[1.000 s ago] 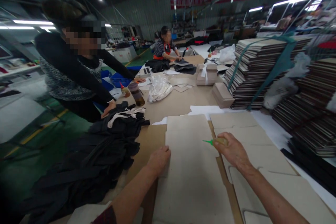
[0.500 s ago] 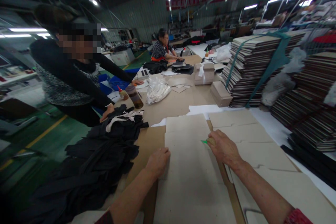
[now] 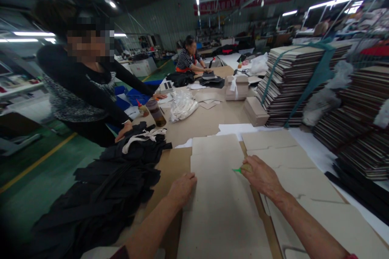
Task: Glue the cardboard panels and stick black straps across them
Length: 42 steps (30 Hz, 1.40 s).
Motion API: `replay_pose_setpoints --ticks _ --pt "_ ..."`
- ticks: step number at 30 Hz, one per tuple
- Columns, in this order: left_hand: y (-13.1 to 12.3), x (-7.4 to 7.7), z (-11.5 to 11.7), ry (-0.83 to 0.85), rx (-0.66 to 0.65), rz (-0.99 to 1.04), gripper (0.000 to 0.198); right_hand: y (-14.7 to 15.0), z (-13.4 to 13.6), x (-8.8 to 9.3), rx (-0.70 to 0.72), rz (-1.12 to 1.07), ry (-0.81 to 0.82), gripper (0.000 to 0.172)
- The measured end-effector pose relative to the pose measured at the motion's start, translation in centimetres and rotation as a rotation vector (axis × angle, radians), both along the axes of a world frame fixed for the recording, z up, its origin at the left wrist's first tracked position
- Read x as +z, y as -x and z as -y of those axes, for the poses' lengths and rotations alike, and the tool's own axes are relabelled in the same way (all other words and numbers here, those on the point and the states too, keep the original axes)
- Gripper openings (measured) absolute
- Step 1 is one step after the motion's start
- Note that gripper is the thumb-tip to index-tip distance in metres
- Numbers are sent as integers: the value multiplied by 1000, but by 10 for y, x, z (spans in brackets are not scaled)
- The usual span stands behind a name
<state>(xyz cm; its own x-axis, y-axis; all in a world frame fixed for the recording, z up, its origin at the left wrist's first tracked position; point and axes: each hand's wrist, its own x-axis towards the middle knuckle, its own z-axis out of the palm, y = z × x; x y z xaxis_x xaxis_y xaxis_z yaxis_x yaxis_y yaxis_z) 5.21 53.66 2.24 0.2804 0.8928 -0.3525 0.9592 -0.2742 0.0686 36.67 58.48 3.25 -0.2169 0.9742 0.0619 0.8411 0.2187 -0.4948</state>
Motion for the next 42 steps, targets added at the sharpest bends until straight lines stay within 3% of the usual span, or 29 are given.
replay_pose_setpoints --ticks 6,12,19,22,36,42 --pt "3 -1 0 -11 -15 16 34 9 -9 -15 -83 -82 -105 20" --pt "14 -3 -11 -56 20 28 30 10 -45 -14 -272 -132 -185 35" --pt "15 -8 -47 -91 37 40 51 20 -88 -19 -164 -2 -165 20" --pt "13 -11 -55 -58 20 40 49 25 -95 -19 -119 64 -150 16" --pt "12 -13 -56 -44 37 14 45 19 -117 2 -10 205 -107 13" --pt "10 -11 -56 -38 48 18 44 11 -116 0 3 149 -83 15"
